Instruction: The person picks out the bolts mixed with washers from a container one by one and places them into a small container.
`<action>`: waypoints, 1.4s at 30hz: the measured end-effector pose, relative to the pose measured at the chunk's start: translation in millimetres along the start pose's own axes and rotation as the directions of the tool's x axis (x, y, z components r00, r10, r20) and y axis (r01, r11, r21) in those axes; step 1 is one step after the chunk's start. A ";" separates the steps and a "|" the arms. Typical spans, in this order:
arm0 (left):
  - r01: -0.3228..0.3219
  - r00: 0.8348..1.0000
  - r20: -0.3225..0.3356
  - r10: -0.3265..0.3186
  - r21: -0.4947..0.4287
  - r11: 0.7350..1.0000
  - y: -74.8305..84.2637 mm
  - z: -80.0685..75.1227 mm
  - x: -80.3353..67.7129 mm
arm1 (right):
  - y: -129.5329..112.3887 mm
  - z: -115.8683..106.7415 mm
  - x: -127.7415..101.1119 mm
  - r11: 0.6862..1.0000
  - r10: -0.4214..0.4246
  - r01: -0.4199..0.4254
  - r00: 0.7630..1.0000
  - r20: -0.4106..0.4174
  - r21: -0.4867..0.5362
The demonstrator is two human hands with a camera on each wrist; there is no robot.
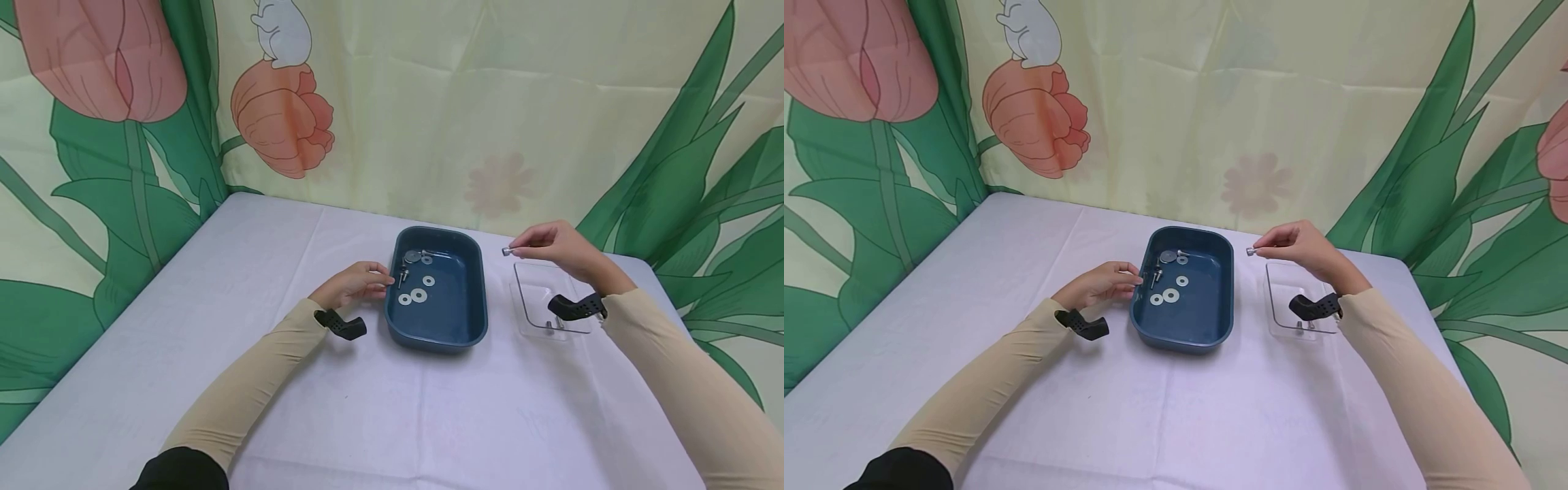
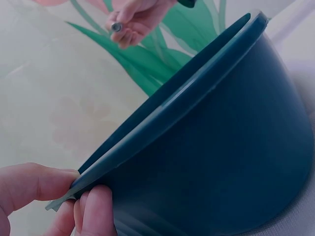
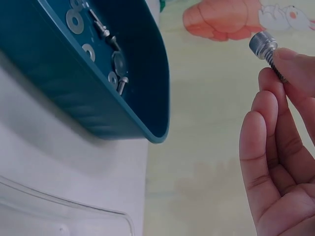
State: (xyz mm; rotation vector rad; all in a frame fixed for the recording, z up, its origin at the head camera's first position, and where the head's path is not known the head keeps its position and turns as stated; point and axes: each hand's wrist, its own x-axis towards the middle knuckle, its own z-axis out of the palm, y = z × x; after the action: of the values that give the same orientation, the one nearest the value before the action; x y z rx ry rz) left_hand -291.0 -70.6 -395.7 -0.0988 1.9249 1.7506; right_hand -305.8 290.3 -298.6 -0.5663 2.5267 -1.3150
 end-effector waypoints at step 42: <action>0.002 1.000 0.006 -0.002 -0.040 0.999 -0.2 0.5 0.1 | 21.0 -24.5 -30.9 0.999 -0.014 0.017 0.997 -0.078 0.028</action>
State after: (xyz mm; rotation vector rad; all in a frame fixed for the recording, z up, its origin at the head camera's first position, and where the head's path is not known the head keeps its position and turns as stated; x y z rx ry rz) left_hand -290.9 -70.1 -395.9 -0.1101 1.8854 1.7870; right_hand -292.1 332.8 -301.1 -0.5399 2.5653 -1.4029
